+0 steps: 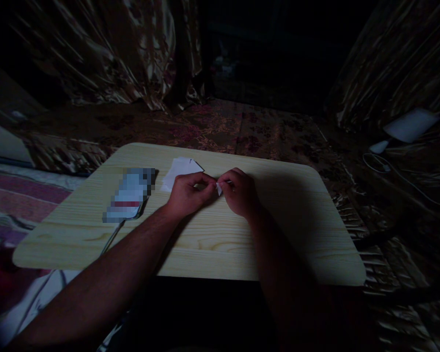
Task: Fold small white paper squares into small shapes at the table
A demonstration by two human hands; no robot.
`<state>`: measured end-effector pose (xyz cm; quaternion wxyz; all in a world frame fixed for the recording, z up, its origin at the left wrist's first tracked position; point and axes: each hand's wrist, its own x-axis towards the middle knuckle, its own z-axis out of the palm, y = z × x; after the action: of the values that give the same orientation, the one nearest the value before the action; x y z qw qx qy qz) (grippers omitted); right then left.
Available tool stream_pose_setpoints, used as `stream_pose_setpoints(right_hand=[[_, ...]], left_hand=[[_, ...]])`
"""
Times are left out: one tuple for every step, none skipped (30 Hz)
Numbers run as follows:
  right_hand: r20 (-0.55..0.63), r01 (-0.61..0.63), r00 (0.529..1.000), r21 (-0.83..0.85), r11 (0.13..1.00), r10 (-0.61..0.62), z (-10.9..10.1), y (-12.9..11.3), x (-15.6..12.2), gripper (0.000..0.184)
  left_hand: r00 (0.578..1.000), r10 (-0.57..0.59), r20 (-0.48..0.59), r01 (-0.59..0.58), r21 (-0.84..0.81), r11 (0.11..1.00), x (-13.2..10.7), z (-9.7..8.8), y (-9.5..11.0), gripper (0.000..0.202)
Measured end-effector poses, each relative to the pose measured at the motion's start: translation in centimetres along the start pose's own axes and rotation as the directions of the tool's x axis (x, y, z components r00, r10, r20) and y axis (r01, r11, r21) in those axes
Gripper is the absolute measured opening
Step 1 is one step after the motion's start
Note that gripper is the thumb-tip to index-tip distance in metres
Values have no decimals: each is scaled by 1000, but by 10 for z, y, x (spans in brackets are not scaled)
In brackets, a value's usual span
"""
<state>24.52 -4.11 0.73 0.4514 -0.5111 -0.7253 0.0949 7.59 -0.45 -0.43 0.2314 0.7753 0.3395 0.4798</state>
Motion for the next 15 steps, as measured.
stream_pose_setpoints(right_hand=[[3, 2, 1000, 7, 1000, -2, 0, 0, 0, 10], [5, 6, 1000, 13, 1000, -6, 0, 0, 0, 10], [5, 10, 1000, 18, 1000, -10, -1, 0, 0, 10], [6, 12, 1000, 21, 1000, -12, -1, 0, 0, 10], [7, 12, 1000, 21, 1000, -12, -1, 1, 0, 10], [10, 9, 1000, 21, 1000, -10, -1, 1, 0, 10], [12, 6, 1000, 20, 1000, -6, 0, 1, 0, 10], [14, 3, 1000, 17, 1000, -3, 0, 1, 0, 10], [14, 2, 1000, 14, 1000, -2, 0, 1, 0, 10], [12, 5, 1000, 11, 1000, -5, 0, 0, 0, 11], [11, 10, 1000, 8, 1000, -10, 0, 0, 0, 11], [9, 17, 1000, 7, 1000, -17, 0, 0, 0, 11], [7, 25, 1000, 5, 1000, -25, 0, -1, 0, 11], [6, 30, 1000, 4, 1000, -30, 1, -1, 0, 11], [6, 32, 999, 4, 999, -32, 1, -2, 0, 10]], left_hand=[[1000, 2, -3, -2, 6, 1000, 0, 0, 0, 11], [1000, 6, -6, -6, 13, 1000, 0, 0, 1, 11], [1000, 14, -8, -13, 19, 1000, 0, -1, 1, 11], [1000, 23, -6, -23, 23, 999, 0, -1, 1, 11], [999, 34, -4, -34, 26, 999, 0, -1, 1, 11], [999, 45, -4, -45, 29, 999, 0, -1, 1, 11], [998, 55, -3, -55, 31, 998, 0, -1, 1, 11], [998, 63, -6, -63, 35, 997, 0, -2, 1, 11], [998, 70, -9, -69, 42, 997, 0, -2, 1, 11], [997, 75, -11, -74, 50, 996, 0, -2, 1, 10], [997, 79, -11, -78, 60, 995, -1, -2, 1, 10], [997, 83, -12, -82, 69, 994, -1, -1, 0, 10], [996, 87, -16, -85, 75, 994, -1, -1, 0, 10], [996, 91, -21, -89, 79, 993, -1, -1, 0, 10], [995, 97, -24, -95, 82, 992, -1, -1, 0, 10]])
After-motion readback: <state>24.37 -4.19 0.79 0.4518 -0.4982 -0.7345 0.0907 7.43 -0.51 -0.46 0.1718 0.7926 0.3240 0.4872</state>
